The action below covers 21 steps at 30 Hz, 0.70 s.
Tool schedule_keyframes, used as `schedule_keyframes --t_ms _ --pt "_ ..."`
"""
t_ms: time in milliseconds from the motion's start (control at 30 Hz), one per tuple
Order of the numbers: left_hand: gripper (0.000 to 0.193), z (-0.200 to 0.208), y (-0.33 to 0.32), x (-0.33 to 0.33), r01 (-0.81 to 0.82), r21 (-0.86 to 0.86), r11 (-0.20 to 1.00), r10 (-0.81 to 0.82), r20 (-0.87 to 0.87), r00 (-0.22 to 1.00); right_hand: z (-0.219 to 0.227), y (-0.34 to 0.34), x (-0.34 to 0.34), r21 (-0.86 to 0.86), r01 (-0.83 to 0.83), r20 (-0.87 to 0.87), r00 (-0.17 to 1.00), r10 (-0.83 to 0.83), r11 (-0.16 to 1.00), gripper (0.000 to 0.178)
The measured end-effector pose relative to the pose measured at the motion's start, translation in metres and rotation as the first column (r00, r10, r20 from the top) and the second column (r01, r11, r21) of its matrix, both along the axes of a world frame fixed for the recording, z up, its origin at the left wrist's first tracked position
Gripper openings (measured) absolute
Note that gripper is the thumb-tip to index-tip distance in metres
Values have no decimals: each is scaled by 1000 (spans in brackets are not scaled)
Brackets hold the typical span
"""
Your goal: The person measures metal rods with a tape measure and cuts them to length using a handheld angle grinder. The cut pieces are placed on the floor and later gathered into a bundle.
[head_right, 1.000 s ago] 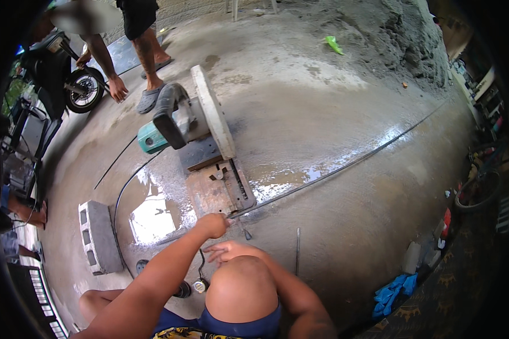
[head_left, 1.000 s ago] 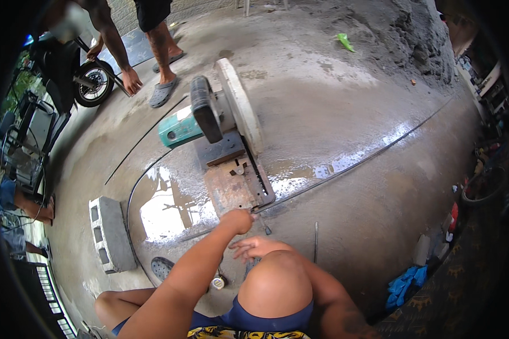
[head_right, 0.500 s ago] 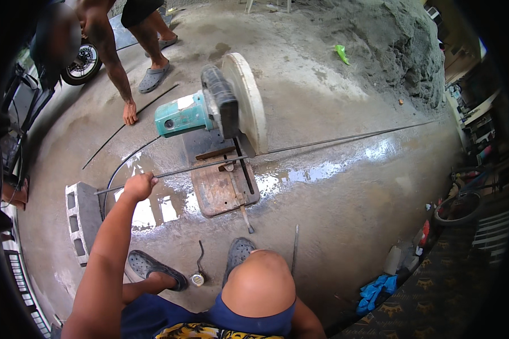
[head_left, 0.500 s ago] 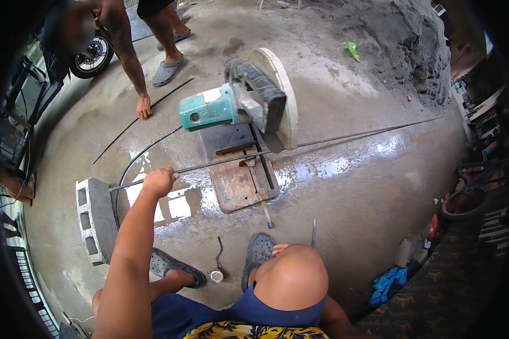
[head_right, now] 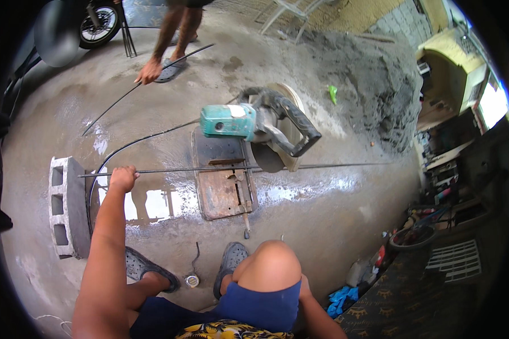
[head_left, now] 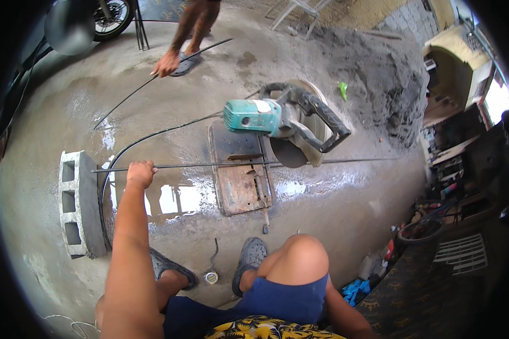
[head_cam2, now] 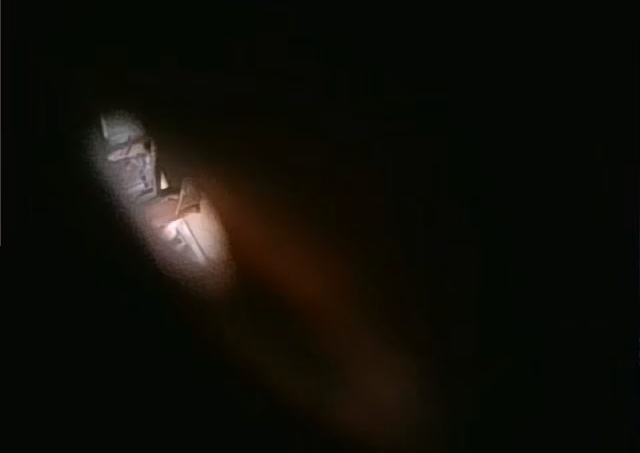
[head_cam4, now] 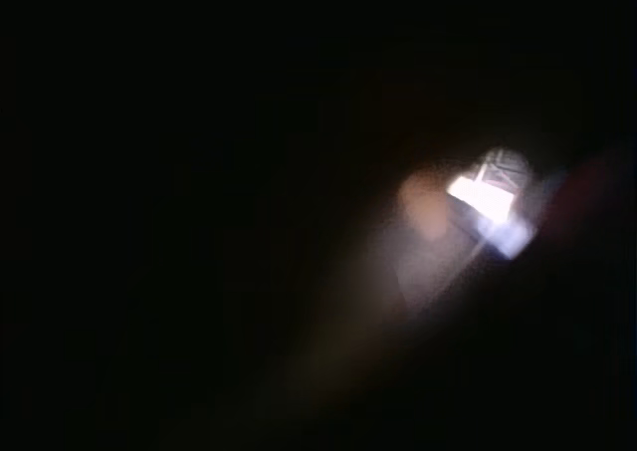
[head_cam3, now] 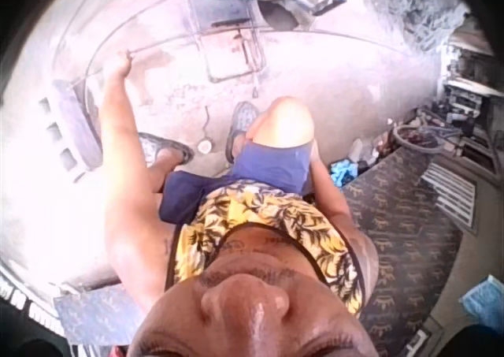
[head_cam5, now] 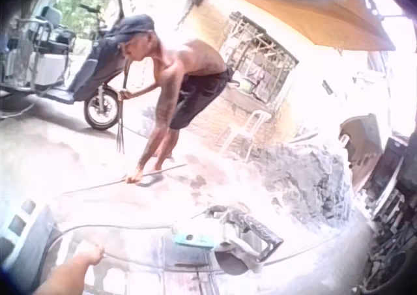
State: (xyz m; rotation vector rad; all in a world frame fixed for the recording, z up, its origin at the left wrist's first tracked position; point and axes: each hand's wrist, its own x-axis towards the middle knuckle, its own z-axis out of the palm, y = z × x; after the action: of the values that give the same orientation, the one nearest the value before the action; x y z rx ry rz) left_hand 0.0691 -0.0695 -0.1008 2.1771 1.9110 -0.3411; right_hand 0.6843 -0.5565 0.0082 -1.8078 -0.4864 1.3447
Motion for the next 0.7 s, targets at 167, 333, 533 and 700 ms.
schedule_keyframes --t_ms 167,333,533,700 --pt "38 -17 -11 -14 -43 65 997 33 155 987 133 16 -42 -51 -221 554 805 211 974 31" --pt "35 -8 -7 4 6 71 997 -12 85 996 122 30 -66 253 -27 439 894 -90 967 24" --pt "40 -16 3 -3 -20 42 999 16 106 994 238 213 -94 360 -335 829 543 -134 871 8" --pt "39 -11 14 -23 4 24 1000 -5 61 998 357 387 -135 304 -728 944 319 -89 615 25"
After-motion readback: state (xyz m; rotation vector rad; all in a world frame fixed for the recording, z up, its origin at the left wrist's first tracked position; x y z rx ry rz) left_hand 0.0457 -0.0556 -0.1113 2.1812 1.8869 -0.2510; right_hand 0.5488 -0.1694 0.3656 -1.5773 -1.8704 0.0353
